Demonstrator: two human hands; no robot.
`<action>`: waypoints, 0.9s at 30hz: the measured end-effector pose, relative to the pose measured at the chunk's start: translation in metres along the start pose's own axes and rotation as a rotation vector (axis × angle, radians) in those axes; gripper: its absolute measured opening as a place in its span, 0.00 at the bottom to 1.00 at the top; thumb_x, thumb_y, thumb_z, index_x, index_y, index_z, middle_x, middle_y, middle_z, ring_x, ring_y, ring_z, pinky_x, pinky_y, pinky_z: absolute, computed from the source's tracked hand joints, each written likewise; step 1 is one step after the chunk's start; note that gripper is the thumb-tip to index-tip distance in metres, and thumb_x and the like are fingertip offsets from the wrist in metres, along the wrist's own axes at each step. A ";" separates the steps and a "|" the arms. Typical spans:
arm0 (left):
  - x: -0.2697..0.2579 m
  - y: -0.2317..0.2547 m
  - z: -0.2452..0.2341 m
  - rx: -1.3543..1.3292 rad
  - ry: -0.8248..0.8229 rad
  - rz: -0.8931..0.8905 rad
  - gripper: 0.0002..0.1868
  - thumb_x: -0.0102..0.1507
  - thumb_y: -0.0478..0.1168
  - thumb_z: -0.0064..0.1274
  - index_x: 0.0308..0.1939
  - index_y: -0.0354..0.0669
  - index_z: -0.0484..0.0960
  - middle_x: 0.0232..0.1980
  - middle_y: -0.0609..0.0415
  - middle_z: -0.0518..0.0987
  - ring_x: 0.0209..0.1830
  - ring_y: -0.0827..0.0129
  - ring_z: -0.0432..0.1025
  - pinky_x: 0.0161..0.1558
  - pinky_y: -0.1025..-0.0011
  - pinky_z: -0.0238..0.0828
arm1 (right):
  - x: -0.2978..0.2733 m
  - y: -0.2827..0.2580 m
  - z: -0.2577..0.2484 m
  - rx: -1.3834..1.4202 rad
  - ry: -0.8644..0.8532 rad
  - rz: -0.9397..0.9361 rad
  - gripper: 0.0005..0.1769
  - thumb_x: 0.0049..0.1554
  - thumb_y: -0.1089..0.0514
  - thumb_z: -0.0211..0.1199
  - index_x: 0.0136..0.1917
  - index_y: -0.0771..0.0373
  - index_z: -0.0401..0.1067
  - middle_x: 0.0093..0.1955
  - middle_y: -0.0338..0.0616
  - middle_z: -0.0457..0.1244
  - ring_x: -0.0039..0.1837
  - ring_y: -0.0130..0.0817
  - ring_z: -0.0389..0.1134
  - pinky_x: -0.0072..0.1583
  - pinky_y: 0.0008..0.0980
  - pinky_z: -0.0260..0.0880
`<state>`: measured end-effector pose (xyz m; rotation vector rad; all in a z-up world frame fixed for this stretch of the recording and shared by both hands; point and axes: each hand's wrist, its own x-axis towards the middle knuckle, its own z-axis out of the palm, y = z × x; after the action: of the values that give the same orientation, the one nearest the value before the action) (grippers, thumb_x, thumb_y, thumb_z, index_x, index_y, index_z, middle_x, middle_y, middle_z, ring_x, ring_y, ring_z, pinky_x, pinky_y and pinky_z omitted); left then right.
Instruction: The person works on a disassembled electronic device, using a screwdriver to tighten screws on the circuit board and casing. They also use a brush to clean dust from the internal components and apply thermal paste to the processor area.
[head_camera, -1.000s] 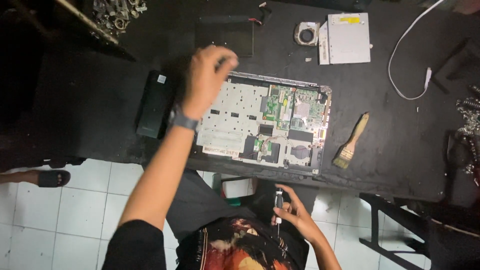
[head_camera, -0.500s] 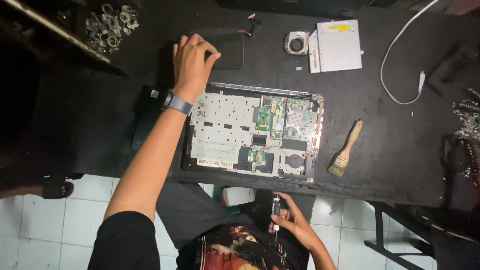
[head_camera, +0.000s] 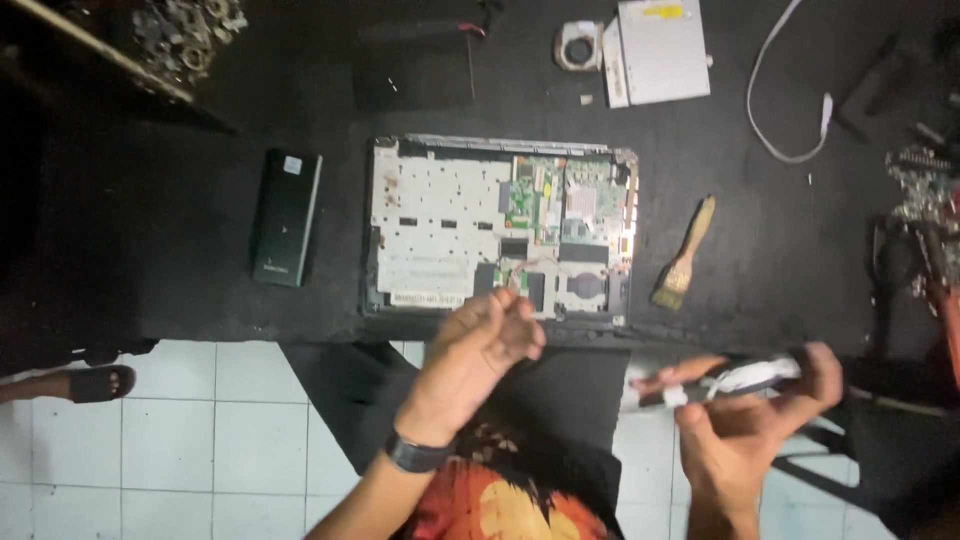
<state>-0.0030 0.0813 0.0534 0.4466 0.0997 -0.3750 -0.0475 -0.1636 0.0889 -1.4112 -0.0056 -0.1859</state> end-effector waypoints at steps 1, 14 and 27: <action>-0.006 -0.008 0.002 -0.007 0.003 -0.014 0.09 0.71 0.43 0.48 0.50 0.42 0.76 0.47 0.53 0.78 0.43 0.66 0.76 0.47 0.74 0.76 | 0.002 -0.006 0.018 -0.008 0.011 0.008 0.48 0.56 0.65 0.64 0.77 0.40 0.39 0.45 0.60 0.68 0.39 0.48 0.74 0.45 0.50 0.85; -0.039 -0.017 0.024 -0.098 -0.062 -0.041 0.11 0.74 0.45 0.43 0.48 0.43 0.77 0.63 0.36 0.75 0.55 0.46 0.76 0.63 0.59 0.72 | 0.009 0.003 0.111 -0.386 0.063 -0.490 0.21 0.59 0.61 0.58 0.61 0.53 0.52 0.39 0.57 0.59 0.37 0.50 0.70 0.47 0.48 0.81; -0.042 -0.016 0.021 -0.042 -0.036 -0.002 0.14 0.74 0.42 0.44 0.56 0.35 0.76 0.62 0.41 0.76 0.55 0.52 0.76 0.63 0.57 0.73 | -0.002 0.027 0.093 -1.227 0.647 -0.607 0.61 0.43 0.18 0.53 0.71 0.64 0.45 0.65 0.44 0.42 0.69 0.44 0.47 0.72 0.52 0.50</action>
<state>-0.0473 0.0729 0.0730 0.3985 0.0731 -0.3825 -0.0363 -0.0682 0.0768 -2.4651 0.2546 -1.3142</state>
